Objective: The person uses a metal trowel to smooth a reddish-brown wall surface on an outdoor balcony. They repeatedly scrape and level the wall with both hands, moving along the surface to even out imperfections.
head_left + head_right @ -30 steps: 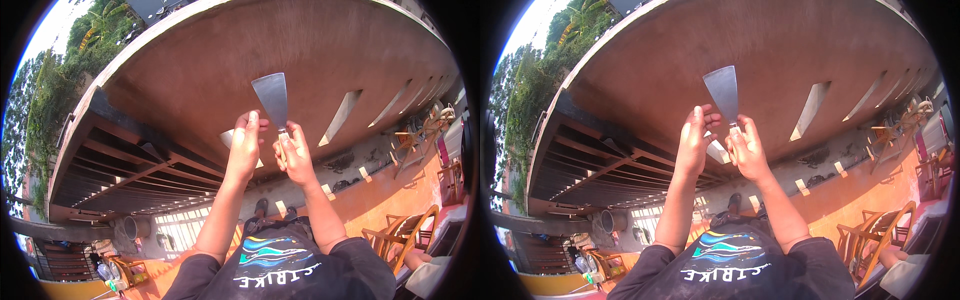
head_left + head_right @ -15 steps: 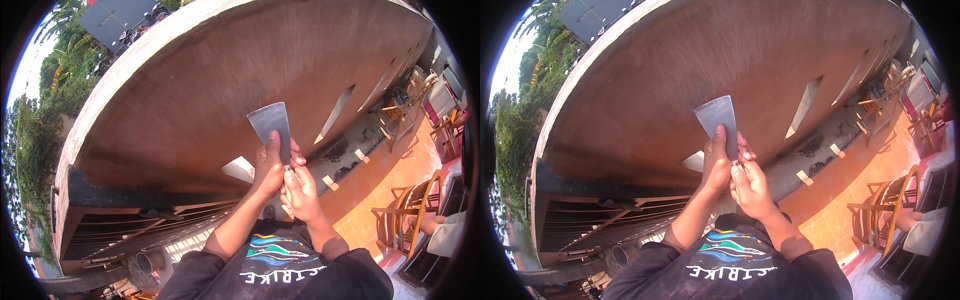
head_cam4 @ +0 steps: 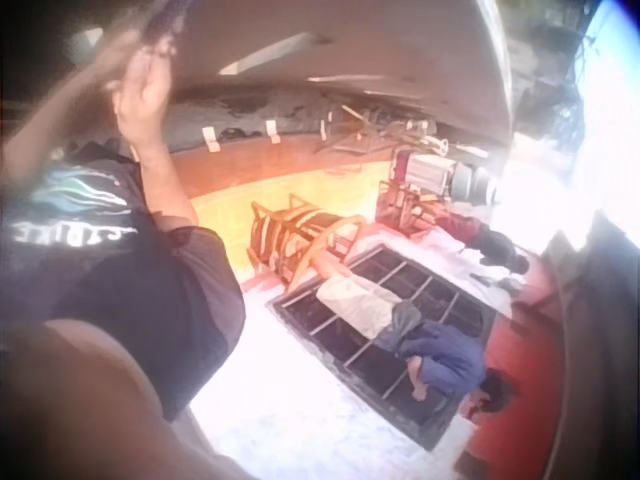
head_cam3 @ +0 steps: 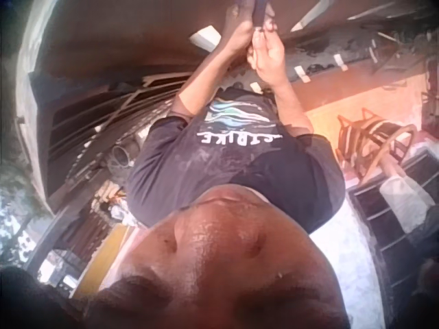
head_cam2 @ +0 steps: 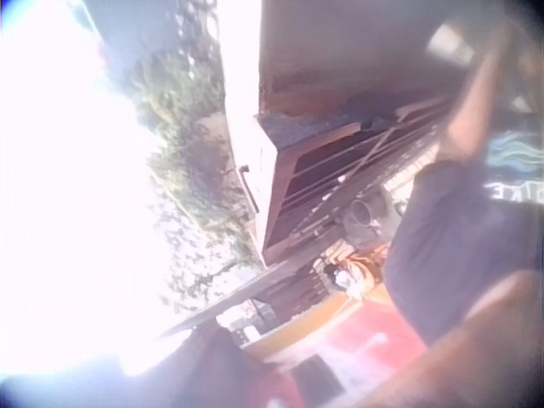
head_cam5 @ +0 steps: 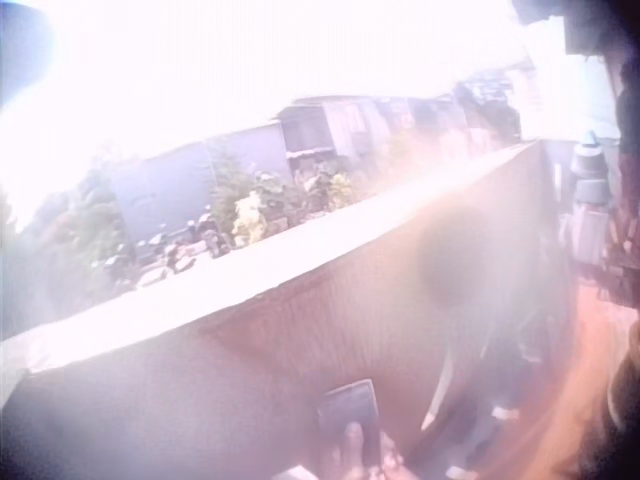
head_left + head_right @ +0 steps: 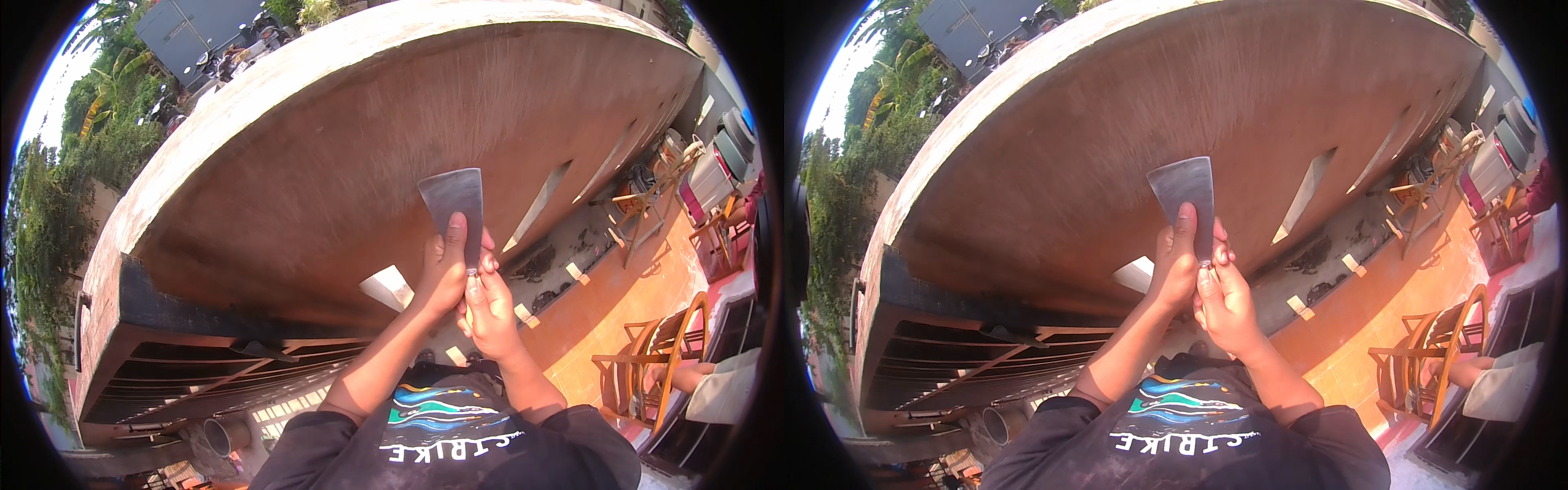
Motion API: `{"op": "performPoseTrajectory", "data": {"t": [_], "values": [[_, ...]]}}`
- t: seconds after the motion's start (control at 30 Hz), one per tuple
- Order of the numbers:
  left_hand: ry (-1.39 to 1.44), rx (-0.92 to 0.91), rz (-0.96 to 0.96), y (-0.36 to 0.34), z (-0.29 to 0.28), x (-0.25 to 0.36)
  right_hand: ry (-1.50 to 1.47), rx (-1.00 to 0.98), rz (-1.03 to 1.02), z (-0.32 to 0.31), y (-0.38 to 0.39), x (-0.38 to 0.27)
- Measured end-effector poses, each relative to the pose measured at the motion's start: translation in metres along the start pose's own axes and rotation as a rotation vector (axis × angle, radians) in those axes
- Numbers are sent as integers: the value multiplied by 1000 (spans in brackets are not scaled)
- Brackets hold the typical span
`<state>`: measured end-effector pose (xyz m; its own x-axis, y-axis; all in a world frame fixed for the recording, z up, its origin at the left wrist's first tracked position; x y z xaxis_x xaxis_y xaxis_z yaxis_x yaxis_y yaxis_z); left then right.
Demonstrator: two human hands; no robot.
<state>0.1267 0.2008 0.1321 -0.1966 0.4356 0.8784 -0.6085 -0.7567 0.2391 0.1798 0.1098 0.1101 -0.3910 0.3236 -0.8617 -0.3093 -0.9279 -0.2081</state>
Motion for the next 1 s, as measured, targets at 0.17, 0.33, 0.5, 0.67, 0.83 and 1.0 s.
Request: {"op": "performPoseTrajectory", "data": {"t": [0.17,0.33,0.5,0.67,0.83,1.0], "values": [[36,27,-11,-3,10,8,53,-55,90,-5,-10,-4],[22,112,172,2,21,33,50,-167,-47,-2,-25,-18],[71,208,-81,3,24,20,-5,-145,110,-8,-21,-17],[83,177,148,5,27,17,-63,-225,31,-17,-18,-18],[90,244,14,1,26,12,-25,-286,113,-21,-23,-11],[52,184,251,4,33,28,-21,-313,-75,-16,-31,-20]]}}
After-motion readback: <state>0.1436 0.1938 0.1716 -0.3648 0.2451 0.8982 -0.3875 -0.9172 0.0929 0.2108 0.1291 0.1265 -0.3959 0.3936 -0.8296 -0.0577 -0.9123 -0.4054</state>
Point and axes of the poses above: each hand's wrist, its own y-axis away from the middle knuckle, its own z-axis out of the palm, x = y × z, the point moved 4 cm from there along -y, towards the middle knuckle, and after that the axes turned 13 degrees about -z, right-handed, at the moved point
